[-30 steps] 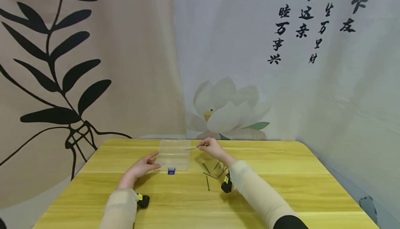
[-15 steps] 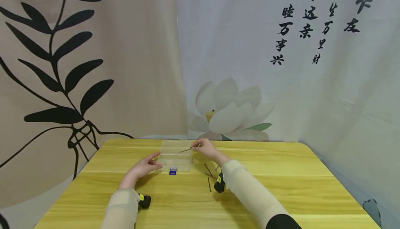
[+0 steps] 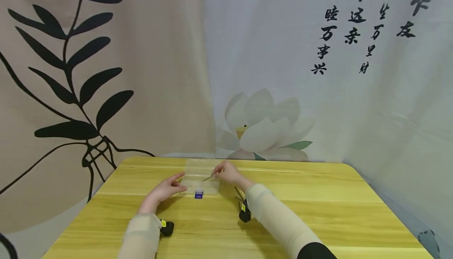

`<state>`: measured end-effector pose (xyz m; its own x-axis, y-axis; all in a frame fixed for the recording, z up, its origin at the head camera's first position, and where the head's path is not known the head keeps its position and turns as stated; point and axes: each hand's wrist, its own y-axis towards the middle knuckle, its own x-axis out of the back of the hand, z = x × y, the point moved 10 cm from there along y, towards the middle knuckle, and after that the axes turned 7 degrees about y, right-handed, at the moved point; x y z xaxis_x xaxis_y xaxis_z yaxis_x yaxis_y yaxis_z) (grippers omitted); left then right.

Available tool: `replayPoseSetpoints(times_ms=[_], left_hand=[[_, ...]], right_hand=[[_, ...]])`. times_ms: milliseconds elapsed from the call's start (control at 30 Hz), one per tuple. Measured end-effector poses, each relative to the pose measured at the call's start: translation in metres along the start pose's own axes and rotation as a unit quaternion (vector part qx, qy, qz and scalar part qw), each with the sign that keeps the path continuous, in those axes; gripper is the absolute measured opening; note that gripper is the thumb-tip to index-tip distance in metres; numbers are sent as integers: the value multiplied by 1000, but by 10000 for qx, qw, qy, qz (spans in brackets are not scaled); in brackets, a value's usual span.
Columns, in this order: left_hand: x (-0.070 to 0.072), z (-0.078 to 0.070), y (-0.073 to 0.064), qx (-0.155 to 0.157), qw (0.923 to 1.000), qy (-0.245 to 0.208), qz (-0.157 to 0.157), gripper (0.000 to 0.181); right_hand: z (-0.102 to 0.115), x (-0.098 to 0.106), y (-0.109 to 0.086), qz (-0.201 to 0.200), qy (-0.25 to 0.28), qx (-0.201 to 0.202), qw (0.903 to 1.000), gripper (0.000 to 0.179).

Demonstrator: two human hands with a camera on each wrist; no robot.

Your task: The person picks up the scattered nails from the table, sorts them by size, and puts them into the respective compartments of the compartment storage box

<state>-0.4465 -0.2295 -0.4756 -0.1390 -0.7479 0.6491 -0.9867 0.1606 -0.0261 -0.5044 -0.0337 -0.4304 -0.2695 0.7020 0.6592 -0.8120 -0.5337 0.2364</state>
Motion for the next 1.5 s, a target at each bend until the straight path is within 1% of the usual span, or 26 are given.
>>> replayPoseSetpoints(times_ms=[100,233,467,667,800,900,1000,1133,1300,1367,1500], left_hand=[[-1,0,1,-14,10000,51,-9,69],[-2,1,3,-14,10000,1,-6,68],[-1,4,4,9,9999,-118,-19,68],[-5,-1,5,-39,10000,-71,22,69],[-5,-3,4,-45,10000,-52,35,69],[-4,-3,3,-52,10000,-39,34,70],[-3,1,1,-12,10000,-38,63,72],[-4,3,0,37,9999,-75,139,73],[-5,0,0,23,9999,9,163,74],[-5,0,0,22,9998,44,167,75],[-5,1,0,10,9998,68,192,75]], right_hand=[[1,-3,0,-6,-200,31,9998,9],[-1,-7,1,1,-337,-3,9994,8],[-7,-13,3,73,-336,-81,9994,9],[-7,-6,-4,26,-231,-87,9997,9],[-8,4,-10,87,-68,-153,9998,12],[-12,14,-13,171,-65,-186,9997,16],[-16,27,-17,183,-64,-117,9997,17],[-22,49,-28,103,130,-71,9998,16],[-38,71,-47,58,224,-255,9994,16],[-47,77,-54,64,248,-415,9988,17],[-61,88,-65,32,319,-588,9978,16]])
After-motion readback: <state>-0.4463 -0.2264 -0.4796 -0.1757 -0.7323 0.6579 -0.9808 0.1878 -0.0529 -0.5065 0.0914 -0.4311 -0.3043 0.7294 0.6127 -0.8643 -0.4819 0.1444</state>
